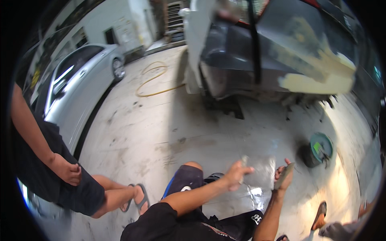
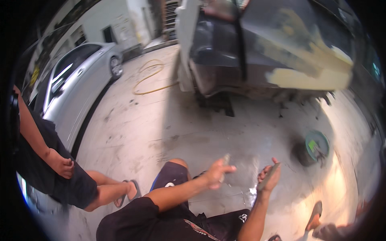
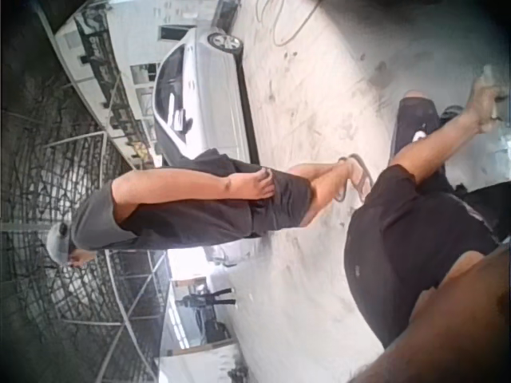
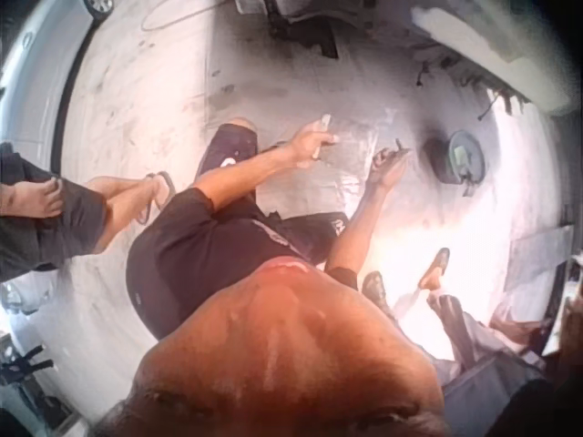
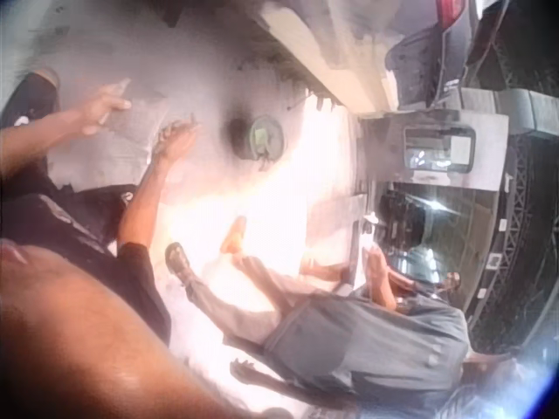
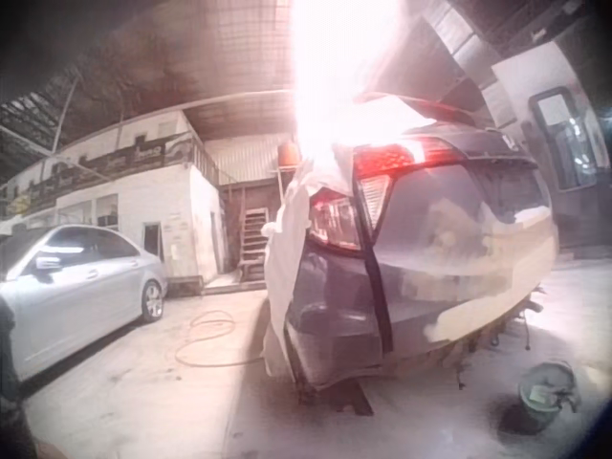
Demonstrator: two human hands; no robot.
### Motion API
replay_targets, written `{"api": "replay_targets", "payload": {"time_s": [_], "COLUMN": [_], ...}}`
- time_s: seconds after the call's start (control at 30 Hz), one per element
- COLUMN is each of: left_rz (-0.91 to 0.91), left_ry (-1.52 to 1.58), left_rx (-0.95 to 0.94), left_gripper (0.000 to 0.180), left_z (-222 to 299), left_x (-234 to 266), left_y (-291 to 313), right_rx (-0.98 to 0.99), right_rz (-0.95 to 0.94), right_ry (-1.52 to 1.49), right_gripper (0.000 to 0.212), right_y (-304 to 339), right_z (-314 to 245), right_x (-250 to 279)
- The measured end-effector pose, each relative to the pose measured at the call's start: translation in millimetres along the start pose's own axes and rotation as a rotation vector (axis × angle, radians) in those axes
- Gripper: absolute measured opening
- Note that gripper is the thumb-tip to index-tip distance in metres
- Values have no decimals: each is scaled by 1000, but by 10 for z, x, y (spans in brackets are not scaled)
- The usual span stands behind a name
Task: The person sands down filler on a car bumper using a sanding block, cleans the surface with a cloth, and then applies fresh body putty using a metal spreader.
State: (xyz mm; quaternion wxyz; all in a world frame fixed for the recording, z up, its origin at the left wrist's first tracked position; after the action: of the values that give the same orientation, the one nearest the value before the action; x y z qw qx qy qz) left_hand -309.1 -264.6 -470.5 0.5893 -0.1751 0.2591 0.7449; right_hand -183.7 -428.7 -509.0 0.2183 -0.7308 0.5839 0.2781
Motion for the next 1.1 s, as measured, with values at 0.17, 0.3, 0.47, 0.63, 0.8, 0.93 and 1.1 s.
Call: {"api": "replay_targets", "payload": {"time_s": [0.17,0.3,0.47,0.63,0.8,0.93,1.1], "left_rz": [34,216,406,473,496,530,550], "left_ry": [-34,-12,45,44,40,-81,-73], "left_rx": [-35,11,-148,-171,-117,-126,-197], "left_gripper": [32,28,27,28,24,26,29], "left_z": [-545,-444,-514,-425,-288,-184,-256], "left_x": [33,284,570,631,692,721,655], "left_y": [-29,109,101,132,242,279,305], "right_rx": [227,224,-86,54,-91,-129,-221], "right_rz": [-64,-321,-293,-448,-413,-385,-326], "right_ry": [459,497,329,466,413,347,173], "right_gripper": [48,47,47,48,49,49,50], "right_y": [-443,-340,-344,8,577,700,731], "right_z": [213,497,898,893,979,976,965], "right_x": [83,-149,-236,-327,-268,-302,-657]}}
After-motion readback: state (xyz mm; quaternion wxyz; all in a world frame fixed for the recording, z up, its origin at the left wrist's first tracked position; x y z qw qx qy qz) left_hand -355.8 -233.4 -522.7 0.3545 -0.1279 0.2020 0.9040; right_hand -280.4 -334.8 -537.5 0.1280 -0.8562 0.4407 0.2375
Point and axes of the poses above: each hand's wrist, its own y-axis away from the middle knuckle, its own x-axis out of the back of the hand, z = x × y, the point moved 6 cm from there along -y, towards the middle knuckle, and after that the axes turned 7 degrees about -y, right-handed, at the moved point
